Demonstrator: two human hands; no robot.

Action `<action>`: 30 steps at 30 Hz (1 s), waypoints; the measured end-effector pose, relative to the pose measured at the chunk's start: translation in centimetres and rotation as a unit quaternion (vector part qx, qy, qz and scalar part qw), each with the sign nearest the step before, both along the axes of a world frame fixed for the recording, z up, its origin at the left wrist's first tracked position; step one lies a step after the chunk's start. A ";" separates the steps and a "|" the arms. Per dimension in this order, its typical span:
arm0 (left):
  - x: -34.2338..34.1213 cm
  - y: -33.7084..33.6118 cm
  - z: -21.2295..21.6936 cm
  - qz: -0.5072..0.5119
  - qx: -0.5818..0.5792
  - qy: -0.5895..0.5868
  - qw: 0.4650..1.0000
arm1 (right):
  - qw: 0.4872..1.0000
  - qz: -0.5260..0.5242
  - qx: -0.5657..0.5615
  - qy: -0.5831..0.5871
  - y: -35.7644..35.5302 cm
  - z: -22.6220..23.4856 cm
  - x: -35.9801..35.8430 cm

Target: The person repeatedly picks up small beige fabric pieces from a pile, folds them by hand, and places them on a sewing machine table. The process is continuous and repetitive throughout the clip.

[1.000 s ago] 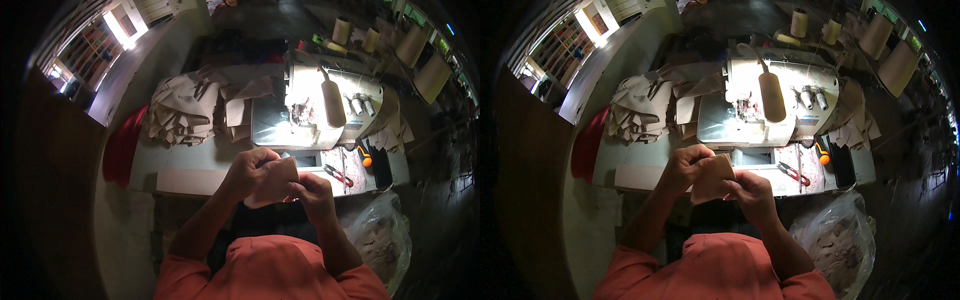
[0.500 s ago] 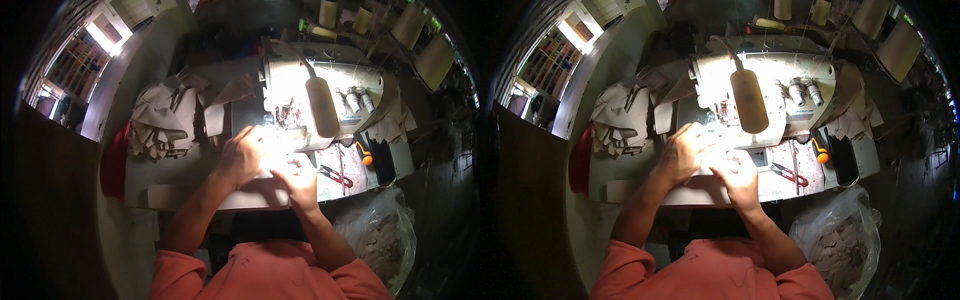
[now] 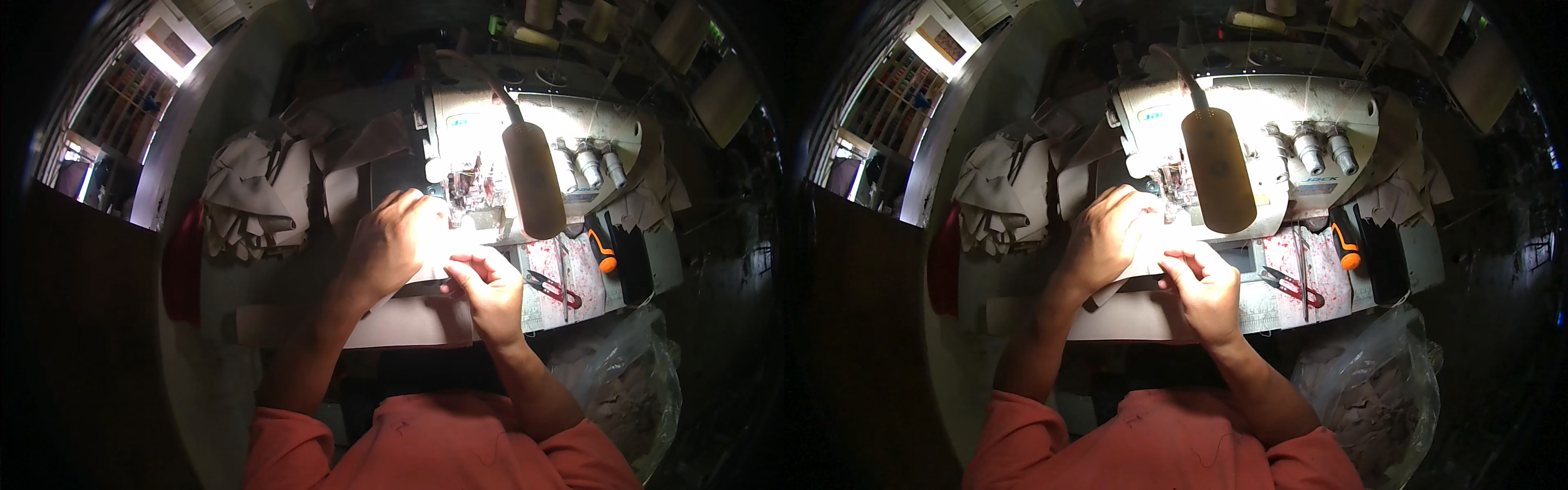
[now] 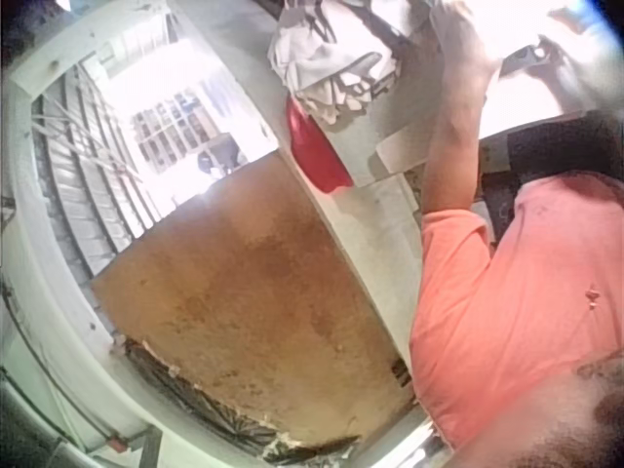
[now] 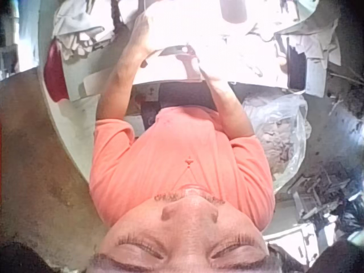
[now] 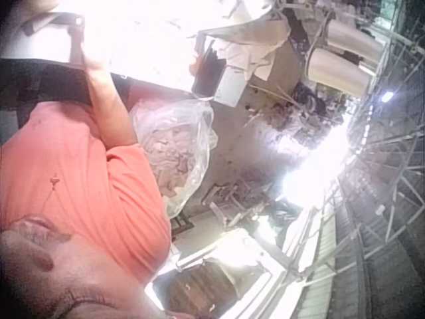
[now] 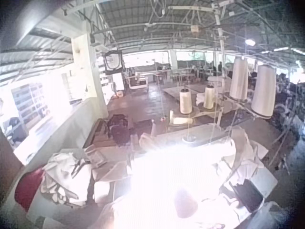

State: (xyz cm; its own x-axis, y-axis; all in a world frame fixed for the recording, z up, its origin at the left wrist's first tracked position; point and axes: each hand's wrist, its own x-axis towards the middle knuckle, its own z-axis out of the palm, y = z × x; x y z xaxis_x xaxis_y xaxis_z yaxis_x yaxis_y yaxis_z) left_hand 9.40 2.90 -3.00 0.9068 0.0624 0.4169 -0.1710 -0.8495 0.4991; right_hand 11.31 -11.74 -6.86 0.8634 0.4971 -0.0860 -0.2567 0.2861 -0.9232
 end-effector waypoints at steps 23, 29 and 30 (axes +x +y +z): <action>5.3 9.2 -4.4 0.092 0.326 -0.136 0.931 | 0.997 -0.004 -0.057 -0.061 -5.9 -0.6 -2.6; -7.2 -1.6 -1.9 0.018 0.015 0.043 0.999 | 0.993 -0.008 -0.096 -0.069 -7.7 -1.5 -2.2; -7.4 -2.9 -3.2 -0.026 -0.057 0.050 0.997 | 0.992 -0.003 -0.103 -0.077 -7.7 -1.4 -2.1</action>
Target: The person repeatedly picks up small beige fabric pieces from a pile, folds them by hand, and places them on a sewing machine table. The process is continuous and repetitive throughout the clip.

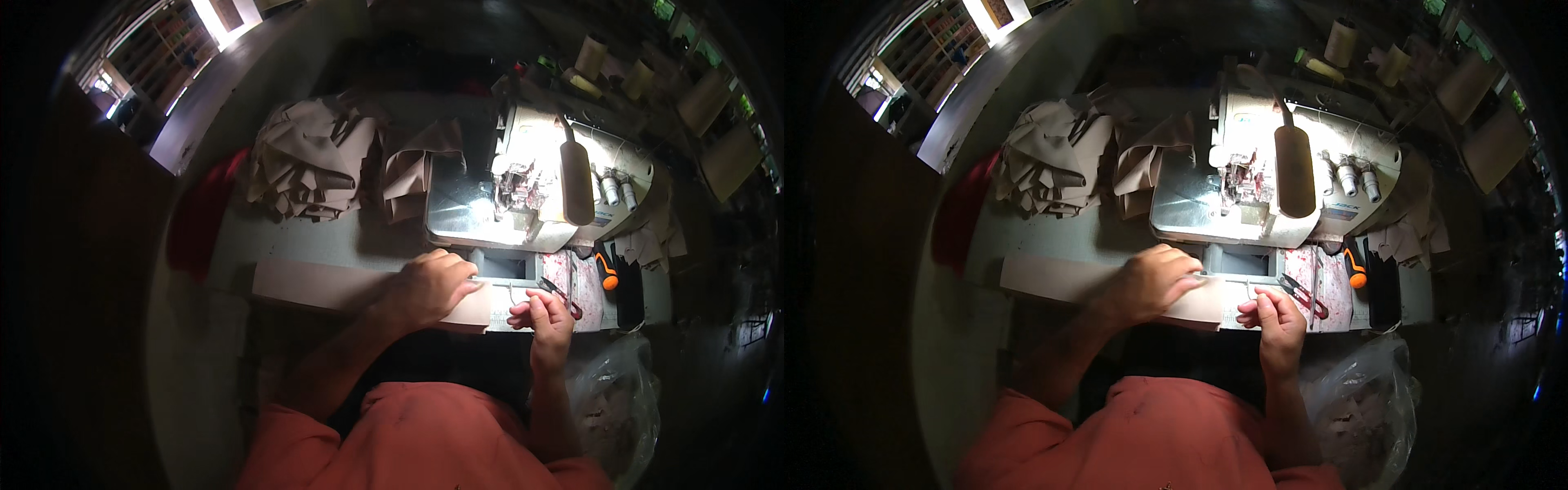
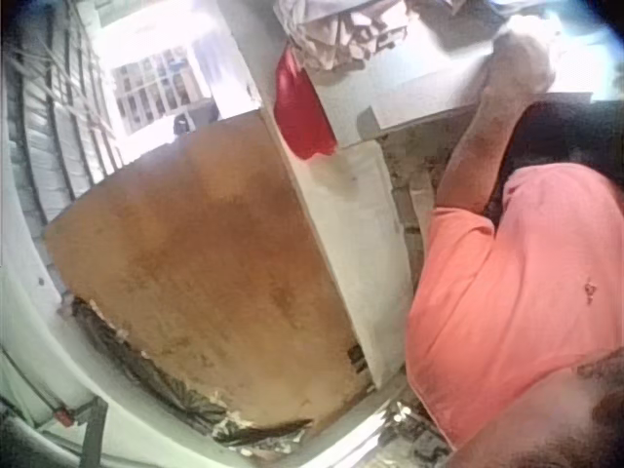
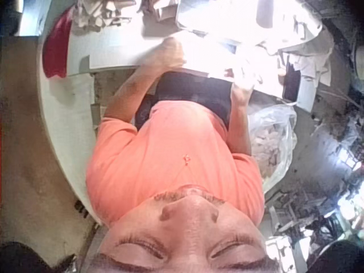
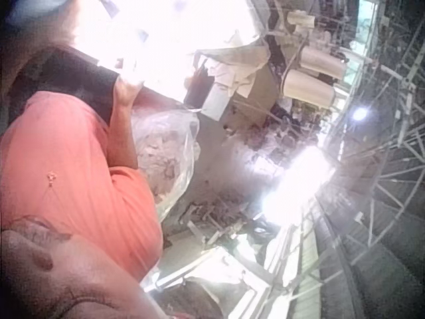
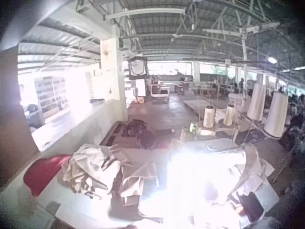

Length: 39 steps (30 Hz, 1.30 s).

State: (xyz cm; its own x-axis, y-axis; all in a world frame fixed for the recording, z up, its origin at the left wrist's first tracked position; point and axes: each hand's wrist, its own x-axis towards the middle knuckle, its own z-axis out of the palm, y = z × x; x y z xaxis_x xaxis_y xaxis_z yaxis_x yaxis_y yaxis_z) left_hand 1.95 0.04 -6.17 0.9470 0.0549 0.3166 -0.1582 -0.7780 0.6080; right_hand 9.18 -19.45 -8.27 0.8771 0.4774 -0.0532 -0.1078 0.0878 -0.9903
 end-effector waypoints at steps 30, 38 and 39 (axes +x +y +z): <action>-0.5 -1.9 -3.6 0.058 -0.261 -0.127 0.955 | 0.978 0.179 -0.054 0.094 3.5 1.9 0.3; -1.0 -1.9 -3.6 0.053 -0.249 -0.057 0.965 | 0.972 0.178 0.031 0.147 3.5 0.4 0.5; -1.0 -2.0 -3.5 0.060 -0.246 -0.047 0.966 | 0.971 0.178 0.037 0.154 3.4 0.3 0.5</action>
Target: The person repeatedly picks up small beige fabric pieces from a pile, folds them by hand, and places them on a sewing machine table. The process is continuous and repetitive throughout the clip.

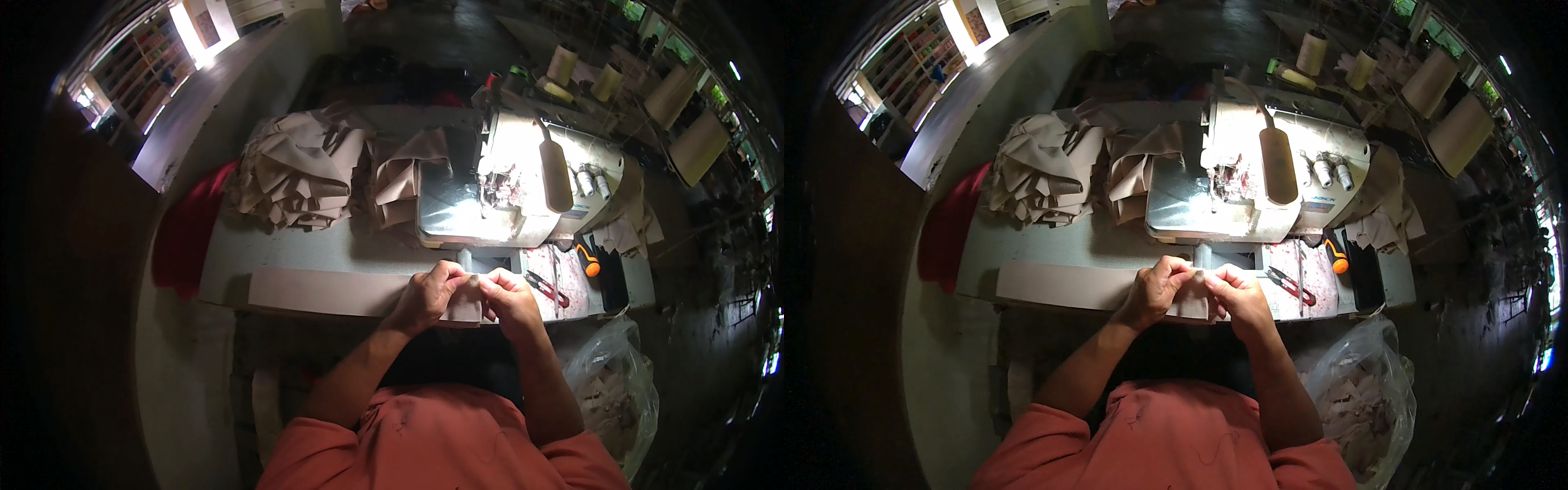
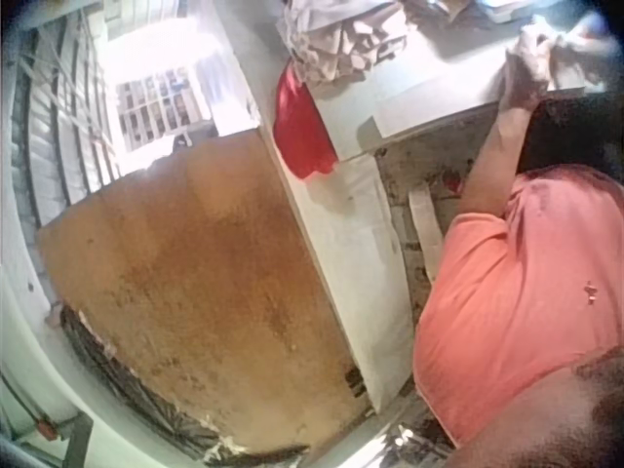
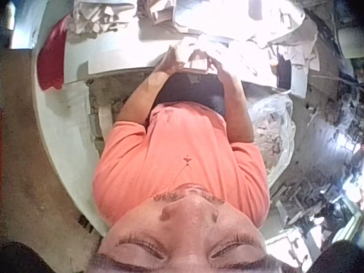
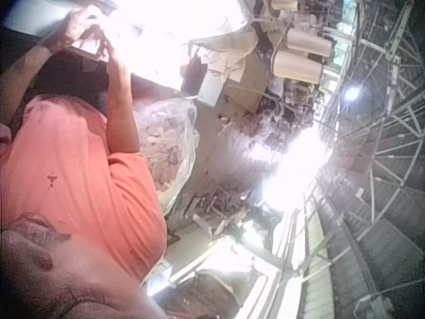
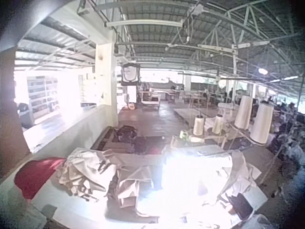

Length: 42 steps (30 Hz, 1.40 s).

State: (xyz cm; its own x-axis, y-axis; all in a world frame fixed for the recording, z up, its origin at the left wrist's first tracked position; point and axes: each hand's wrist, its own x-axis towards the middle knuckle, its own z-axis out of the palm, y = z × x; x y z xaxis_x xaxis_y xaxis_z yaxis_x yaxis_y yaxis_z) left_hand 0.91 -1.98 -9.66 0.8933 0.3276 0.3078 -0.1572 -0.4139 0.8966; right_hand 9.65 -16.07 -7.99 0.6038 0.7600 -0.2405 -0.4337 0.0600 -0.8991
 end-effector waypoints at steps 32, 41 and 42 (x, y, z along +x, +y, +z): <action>-8.0 -1.5 2.6 -0.124 -0.162 0.067 0.977 | 0.952 0.004 -0.027 -0.306 4.7 8.2 -3.8; -12.2 11.7 3.8 0.300 -0.488 -0.341 0.745 | 0.999 -0.016 0.000 -0.045 1.5 4.7 -1.5; -11.2 10.7 4.7 0.346 -0.391 -0.318 0.792 | 0.999 -0.009 -0.004 -0.041 2.1 4.4 -1.7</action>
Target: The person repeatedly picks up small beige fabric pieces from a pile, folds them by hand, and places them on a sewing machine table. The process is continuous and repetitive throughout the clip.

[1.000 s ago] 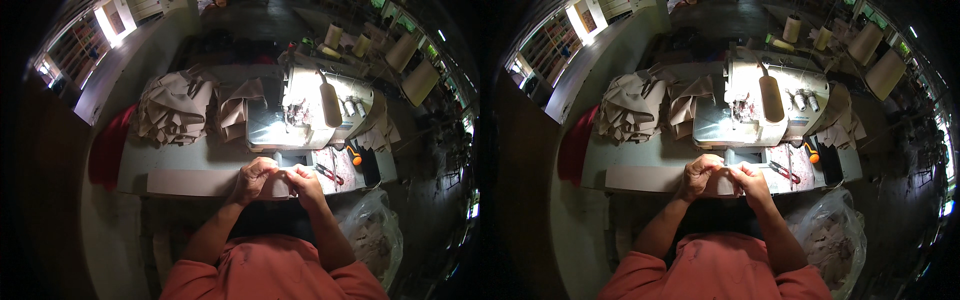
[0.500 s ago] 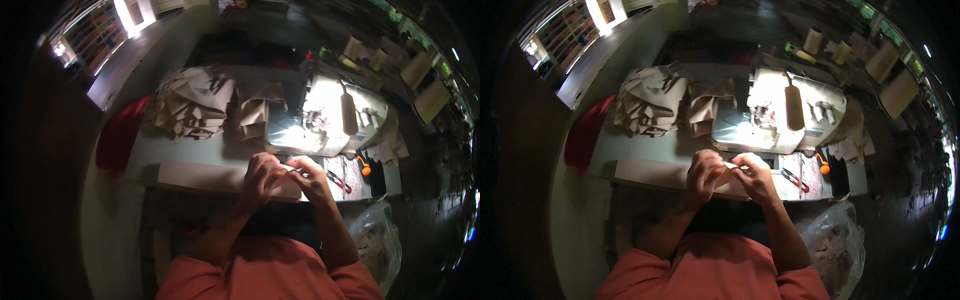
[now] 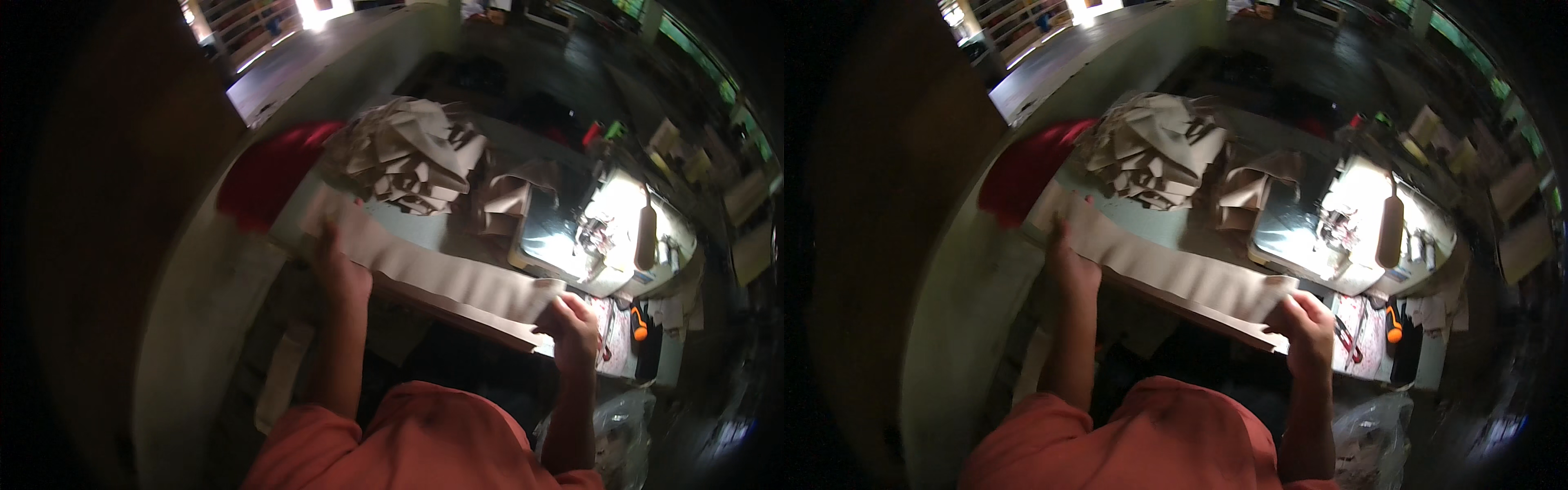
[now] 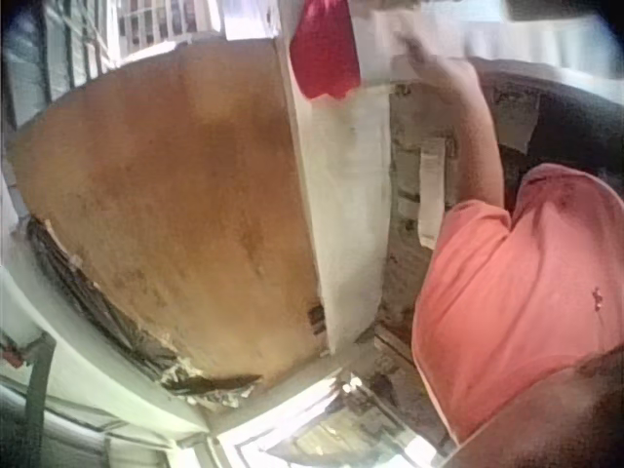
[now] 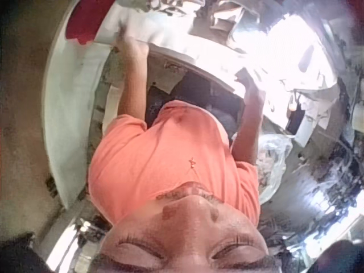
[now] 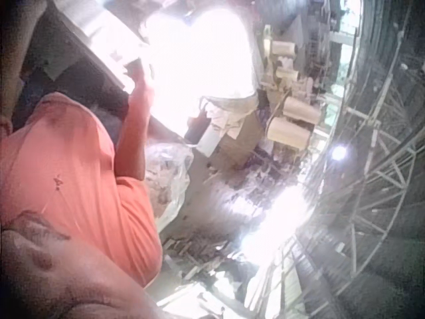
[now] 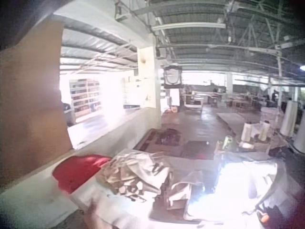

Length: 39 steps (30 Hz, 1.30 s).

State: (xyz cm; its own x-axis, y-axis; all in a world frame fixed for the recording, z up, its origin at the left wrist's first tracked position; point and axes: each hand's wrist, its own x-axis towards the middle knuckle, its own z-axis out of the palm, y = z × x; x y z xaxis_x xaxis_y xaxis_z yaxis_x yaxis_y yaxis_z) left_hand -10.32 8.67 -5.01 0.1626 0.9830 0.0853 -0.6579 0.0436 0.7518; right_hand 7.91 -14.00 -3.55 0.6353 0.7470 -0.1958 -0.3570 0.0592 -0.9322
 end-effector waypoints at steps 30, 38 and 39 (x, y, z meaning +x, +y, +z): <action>9.0 -8.3 2.6 -0.444 0.231 0.322 0.804 | 0.993 0.043 -0.039 -0.105 -1.2 1.6 -1.0; 14.7 -7.9 3.4 -0.259 0.479 0.391 0.742 | 0.998 -0.039 0.034 -0.026 0.5 -0.8 1.8; 16.1 -7.4 2.3 -0.197 0.542 0.361 0.732 | 0.997 -0.058 0.045 -0.035 1.0 -1.9 2.3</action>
